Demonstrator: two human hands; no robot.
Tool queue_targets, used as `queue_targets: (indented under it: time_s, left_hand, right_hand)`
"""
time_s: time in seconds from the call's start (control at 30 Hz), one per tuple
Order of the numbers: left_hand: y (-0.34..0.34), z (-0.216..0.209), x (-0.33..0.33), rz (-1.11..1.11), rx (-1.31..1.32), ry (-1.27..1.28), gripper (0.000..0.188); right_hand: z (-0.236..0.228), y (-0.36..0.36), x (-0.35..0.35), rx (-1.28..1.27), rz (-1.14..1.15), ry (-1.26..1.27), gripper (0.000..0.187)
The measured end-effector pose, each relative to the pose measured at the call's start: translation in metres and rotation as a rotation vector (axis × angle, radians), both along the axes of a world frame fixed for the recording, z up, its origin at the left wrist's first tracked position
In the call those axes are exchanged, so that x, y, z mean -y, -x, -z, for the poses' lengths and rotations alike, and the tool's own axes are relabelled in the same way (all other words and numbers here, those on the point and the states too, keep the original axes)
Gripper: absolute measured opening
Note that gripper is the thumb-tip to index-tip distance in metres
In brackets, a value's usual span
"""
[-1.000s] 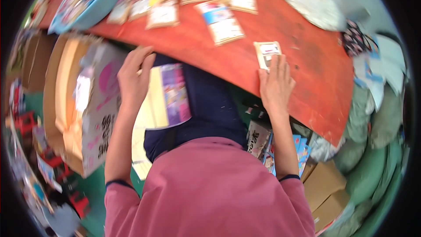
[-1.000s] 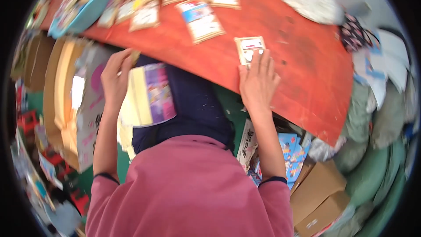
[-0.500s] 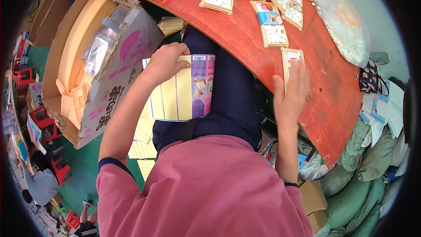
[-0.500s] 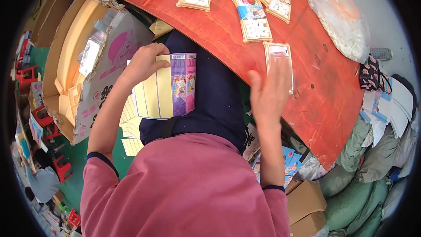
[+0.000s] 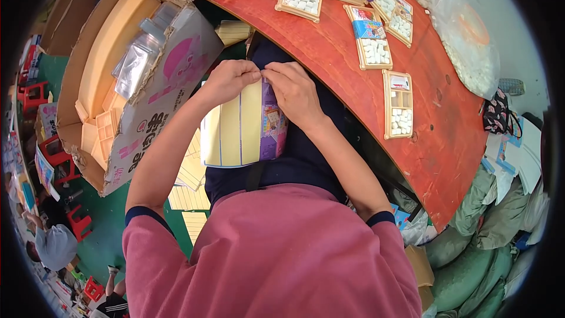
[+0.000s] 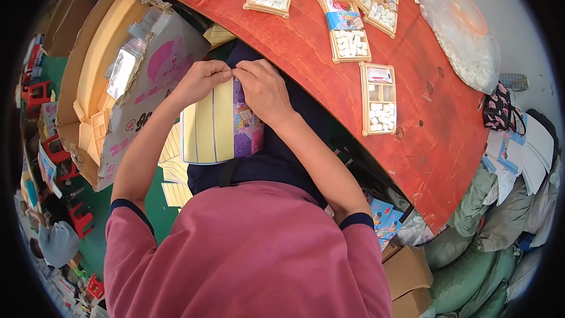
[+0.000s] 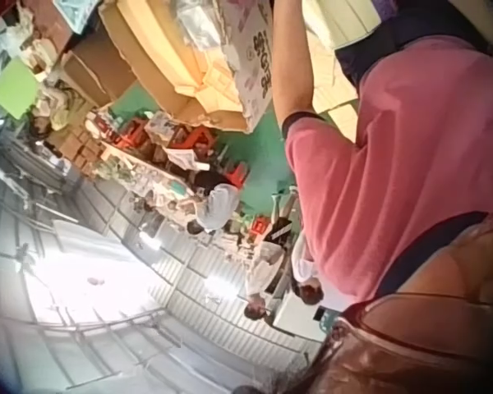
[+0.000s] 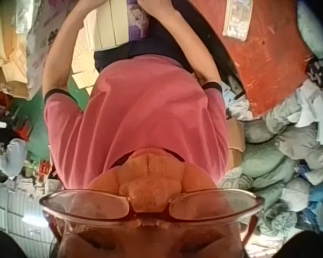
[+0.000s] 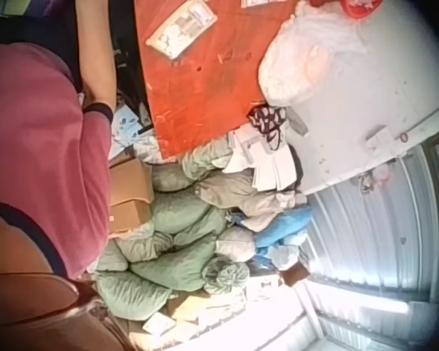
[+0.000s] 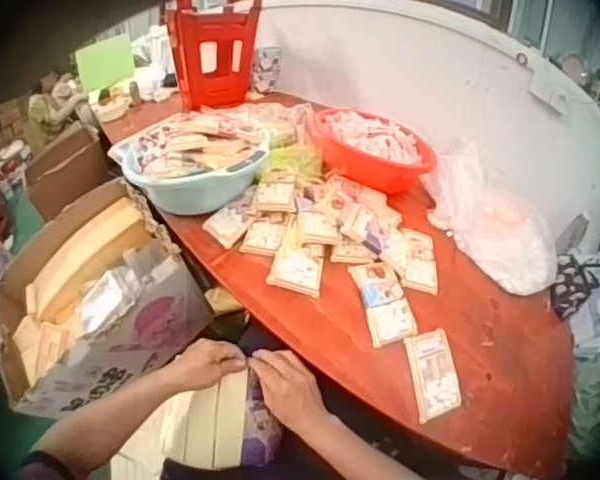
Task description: Bundle small packets of items using adhesive paper strips and pack them into a cardboard box.
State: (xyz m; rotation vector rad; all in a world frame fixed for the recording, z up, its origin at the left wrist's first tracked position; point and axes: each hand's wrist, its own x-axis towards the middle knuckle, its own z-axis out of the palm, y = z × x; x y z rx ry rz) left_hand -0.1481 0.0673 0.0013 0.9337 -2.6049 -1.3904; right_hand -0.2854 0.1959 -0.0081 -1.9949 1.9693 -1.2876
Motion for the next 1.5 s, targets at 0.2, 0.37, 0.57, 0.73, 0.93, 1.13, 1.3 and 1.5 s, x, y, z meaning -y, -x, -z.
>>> queue_targets:
  time_s: [0.2,0.37,0.57,0.73,0.93,1.13,1.3,1.5]
  left_hand:
    - [-0.004,0.013,0.008,-0.063,-0.067,-0.449,0.022]
    - [-0.001,0.009,0.007,-0.031,-0.075,-0.428,0.022]
    - [-0.003,0.011,0.009,-0.016,-0.068,-0.392,0.022]
    - [-0.001,0.009,0.008,-0.018,-0.066,-0.382,0.022]
    - [0.003,0.013,0.006,0.13,-0.168,0.076,0.016]
    - [-0.008,0.013,-0.014,0.189,-0.143,0.77,0.009]
    - [0.026,-0.048,-0.059,0.174,-0.329,0.759,0.045]
    - [0.1,-0.089,-0.137,0.447,-0.606,-0.327,0.072]
  right_hand:
    - [0.008,0.002,-0.004,-0.175,-0.064,0.136,0.02]
    - [0.011,0.008,0.0,0.111,-0.076,0.07,0.021]
    - [0.007,0.003,-0.001,0.14,-0.053,0.072,0.028]
    - [0.011,0.004,-0.012,-0.171,-0.088,0.076,0.033]
    - [-0.013,0.023,-0.044,-0.162,-0.166,0.015,0.014]
    - [-0.126,0.03,-0.173,0.434,-0.462,-0.06,0.009]
    - [-0.145,0.078,-0.219,0.64,-0.017,-0.141,0.037]
    - [-0.143,0.119,-0.203,1.209,0.008,-0.071,0.031]
